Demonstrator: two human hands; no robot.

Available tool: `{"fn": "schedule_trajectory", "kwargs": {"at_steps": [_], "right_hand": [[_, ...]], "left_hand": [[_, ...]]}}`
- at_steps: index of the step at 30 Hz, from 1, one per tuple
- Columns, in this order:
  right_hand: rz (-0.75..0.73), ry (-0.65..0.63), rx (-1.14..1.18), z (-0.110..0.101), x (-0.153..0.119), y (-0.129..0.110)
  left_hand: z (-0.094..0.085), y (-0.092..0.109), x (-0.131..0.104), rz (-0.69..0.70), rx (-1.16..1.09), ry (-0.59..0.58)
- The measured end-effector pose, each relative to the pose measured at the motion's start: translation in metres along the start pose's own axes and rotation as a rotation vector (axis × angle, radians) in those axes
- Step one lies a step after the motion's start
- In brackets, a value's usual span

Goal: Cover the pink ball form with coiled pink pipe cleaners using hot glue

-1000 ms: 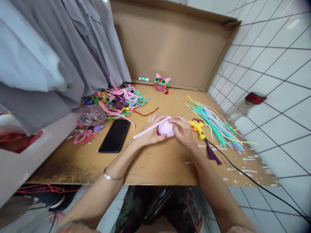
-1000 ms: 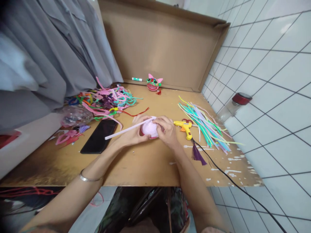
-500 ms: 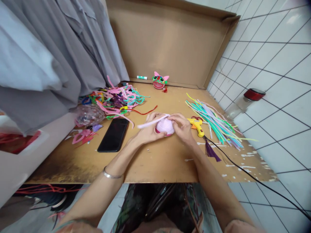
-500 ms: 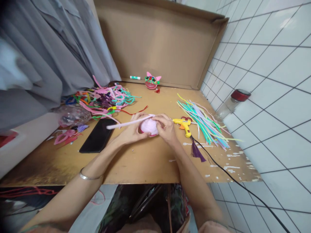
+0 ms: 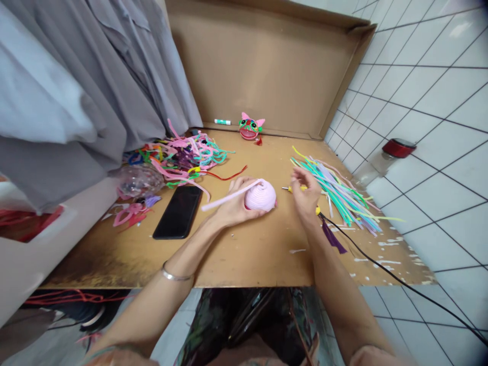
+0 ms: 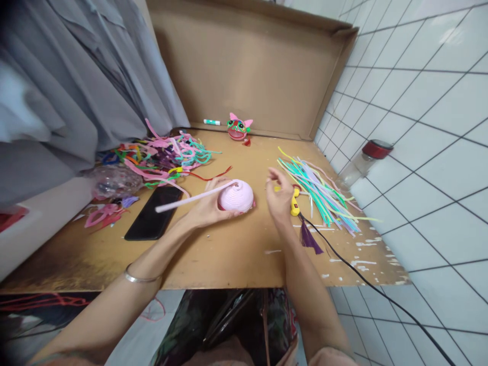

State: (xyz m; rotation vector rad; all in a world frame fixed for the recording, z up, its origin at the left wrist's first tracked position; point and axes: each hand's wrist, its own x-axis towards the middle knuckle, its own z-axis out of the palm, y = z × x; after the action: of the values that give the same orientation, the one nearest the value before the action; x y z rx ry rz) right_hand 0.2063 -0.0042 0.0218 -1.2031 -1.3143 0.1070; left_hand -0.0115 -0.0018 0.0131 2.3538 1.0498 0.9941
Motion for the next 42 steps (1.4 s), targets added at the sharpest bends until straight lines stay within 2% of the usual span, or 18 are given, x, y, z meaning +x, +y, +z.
{"fn": "schedule_trajectory", "kwargs": {"at_steps": [2,4,6,8,10,14,18,20,24,27,30,33,35,42], "right_hand": [[0.117,0.142,-0.142,-0.011,0.010,0.008],[0.201,0.143,-0.414,-0.022,0.016,0.012],[0.249,0.024,-0.742,-0.028,0.016,0.011],[0.297,-0.150,-0.994,-0.028,0.012,0.007],[0.323,-0.287,-1.134,-0.025,0.006,0.003],[0.388,-0.391,-1.230,-0.023,0.003,0.001],[0.438,-0.483,-1.247,-0.026,0.007,0.009],[0.464,-0.476,-1.223,-0.027,0.008,0.011],[0.489,-0.266,-1.097,-0.029,0.012,0.015],[0.382,-0.091,-0.864,-0.029,0.018,0.018],[0.175,0.011,-0.578,-0.024,0.021,0.016],[-0.018,0.013,-0.435,-0.017,0.017,0.009],[-0.081,-0.008,-0.415,-0.013,0.012,0.003],[-0.113,-0.033,-0.454,-0.007,0.004,-0.001]], "left_hand": [[0.002,0.001,0.000,-0.007,-0.013,0.017],[0.006,0.000,0.001,-0.021,-0.027,0.040],[0.009,-0.002,0.001,-0.047,-0.063,0.061],[0.010,-0.004,0.002,-0.088,-0.132,0.094],[0.010,-0.005,0.002,-0.147,-0.195,0.118],[0.006,-0.002,0.003,-0.253,-0.293,0.138],[0.004,0.002,0.003,-0.360,-0.379,0.155],[0.003,0.004,0.003,-0.393,-0.413,0.156],[0.000,0.004,0.001,-0.424,-0.496,0.151],[-0.003,0.002,0.000,-0.455,-0.528,0.145],[-0.006,-0.001,0.000,-0.469,-0.507,0.149],[-0.009,-0.001,0.001,-0.450,-0.494,0.144],[-0.010,0.000,0.001,-0.442,-0.479,0.135],[-0.009,0.000,0.001,-0.373,-0.483,0.103]]}}
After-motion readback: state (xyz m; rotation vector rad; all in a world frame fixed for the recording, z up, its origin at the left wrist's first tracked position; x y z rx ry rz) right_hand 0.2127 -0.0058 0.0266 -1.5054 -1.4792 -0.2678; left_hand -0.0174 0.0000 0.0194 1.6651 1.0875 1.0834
